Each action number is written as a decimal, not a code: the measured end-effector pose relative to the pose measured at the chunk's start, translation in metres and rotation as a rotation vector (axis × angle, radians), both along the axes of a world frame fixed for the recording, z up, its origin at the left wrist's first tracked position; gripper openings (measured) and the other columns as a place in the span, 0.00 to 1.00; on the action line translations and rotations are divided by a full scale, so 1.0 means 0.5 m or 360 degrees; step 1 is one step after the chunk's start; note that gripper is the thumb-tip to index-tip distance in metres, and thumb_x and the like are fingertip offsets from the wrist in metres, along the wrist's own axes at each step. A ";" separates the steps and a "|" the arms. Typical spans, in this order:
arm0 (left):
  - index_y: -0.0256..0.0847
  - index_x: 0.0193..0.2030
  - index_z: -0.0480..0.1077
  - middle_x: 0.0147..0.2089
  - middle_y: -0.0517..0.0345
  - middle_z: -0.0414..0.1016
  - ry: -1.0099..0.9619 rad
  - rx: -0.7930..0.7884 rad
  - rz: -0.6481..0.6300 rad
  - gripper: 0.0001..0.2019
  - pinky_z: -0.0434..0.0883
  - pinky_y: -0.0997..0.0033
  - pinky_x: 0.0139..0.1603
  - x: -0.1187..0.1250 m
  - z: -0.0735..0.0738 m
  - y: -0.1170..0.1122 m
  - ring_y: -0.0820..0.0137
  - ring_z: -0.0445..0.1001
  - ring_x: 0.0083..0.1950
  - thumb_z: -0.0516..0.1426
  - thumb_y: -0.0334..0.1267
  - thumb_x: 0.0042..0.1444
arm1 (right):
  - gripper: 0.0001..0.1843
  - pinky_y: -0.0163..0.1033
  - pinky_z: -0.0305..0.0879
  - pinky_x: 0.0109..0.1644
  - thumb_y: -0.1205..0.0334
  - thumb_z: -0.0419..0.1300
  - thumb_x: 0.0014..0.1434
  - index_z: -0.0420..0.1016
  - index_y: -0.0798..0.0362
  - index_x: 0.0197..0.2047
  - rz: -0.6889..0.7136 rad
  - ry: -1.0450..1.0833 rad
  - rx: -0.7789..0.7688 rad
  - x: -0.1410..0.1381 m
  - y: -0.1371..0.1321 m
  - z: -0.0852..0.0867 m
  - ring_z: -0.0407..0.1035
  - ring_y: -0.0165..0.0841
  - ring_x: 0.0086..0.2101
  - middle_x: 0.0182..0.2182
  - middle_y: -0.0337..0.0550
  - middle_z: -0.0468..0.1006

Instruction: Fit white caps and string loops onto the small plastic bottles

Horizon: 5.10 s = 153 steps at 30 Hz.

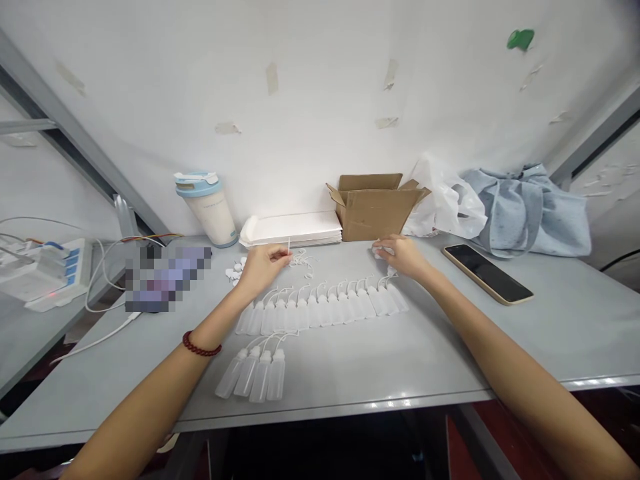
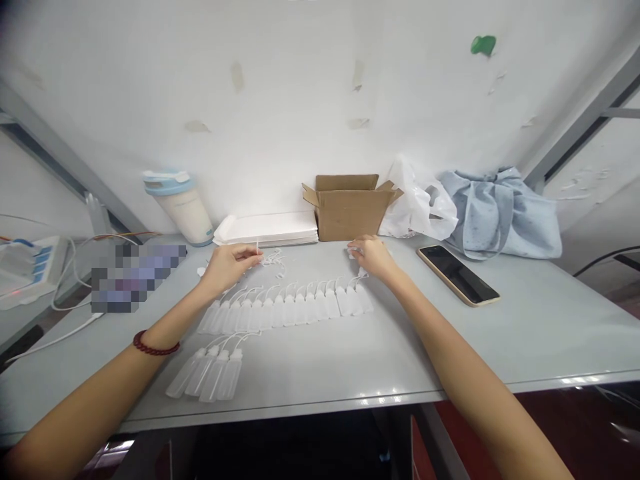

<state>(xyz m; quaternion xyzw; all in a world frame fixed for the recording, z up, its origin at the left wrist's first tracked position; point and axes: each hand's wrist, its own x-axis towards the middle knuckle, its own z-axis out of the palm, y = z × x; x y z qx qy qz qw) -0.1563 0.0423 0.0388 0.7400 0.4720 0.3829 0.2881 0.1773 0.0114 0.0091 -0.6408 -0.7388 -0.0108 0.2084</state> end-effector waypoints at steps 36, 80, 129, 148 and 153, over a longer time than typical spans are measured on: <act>0.39 0.28 0.75 0.27 0.58 0.77 0.0080 -0.0008 -0.0162 0.08 0.72 0.69 0.34 0.012 0.032 -0.067 0.69 0.75 0.28 0.59 0.42 0.50 | 0.23 0.49 0.66 0.46 0.66 0.58 0.56 0.65 0.53 0.55 0.0044 -0.0011 -0.0097 -0.081 -0.040 0.019 0.75 0.45 0.41 0.41 0.51 0.80; 0.41 0.34 0.77 0.34 0.56 0.79 0.0107 -0.0149 -0.0561 0.09 0.72 0.71 0.33 0.027 0.074 -0.123 0.67 0.76 0.34 0.60 0.43 0.53 | 0.16 0.43 0.72 0.39 0.58 0.59 0.58 0.69 0.50 0.50 0.0699 0.1325 -0.0331 -0.244 -0.164 0.084 0.75 0.34 0.34 0.39 0.45 0.77; 0.38 0.45 0.66 0.44 0.52 0.64 0.1187 0.0072 -0.0916 0.15 0.61 0.58 0.45 -0.087 0.055 -0.286 0.60 0.60 0.45 0.59 0.39 0.50 | 0.18 0.30 0.55 0.23 0.51 0.55 0.62 0.71 0.56 0.28 0.0596 0.1376 -0.0706 -0.255 -0.171 0.097 0.70 0.25 0.21 0.27 0.40 0.76; 0.41 0.48 0.66 0.45 0.54 0.66 0.1120 0.0157 -0.0895 0.18 0.63 0.62 0.46 -0.098 0.078 -0.260 0.61 0.61 0.46 0.59 0.45 0.51 | 0.17 0.32 0.60 0.25 0.51 0.55 0.61 0.70 0.55 0.28 0.0497 0.1187 -0.0505 -0.217 -0.146 0.104 0.70 0.27 0.22 0.28 0.42 0.78; 0.41 0.46 0.67 0.43 0.53 0.69 0.1007 0.0255 -0.0714 0.13 0.64 0.61 0.46 -0.078 0.080 -0.158 0.60 0.63 0.47 0.51 0.46 0.60 | 0.12 0.35 0.62 0.28 0.57 0.53 0.62 0.71 0.54 0.31 0.0281 0.0666 -0.0293 -0.150 -0.105 0.101 0.70 0.30 0.23 0.27 0.41 0.77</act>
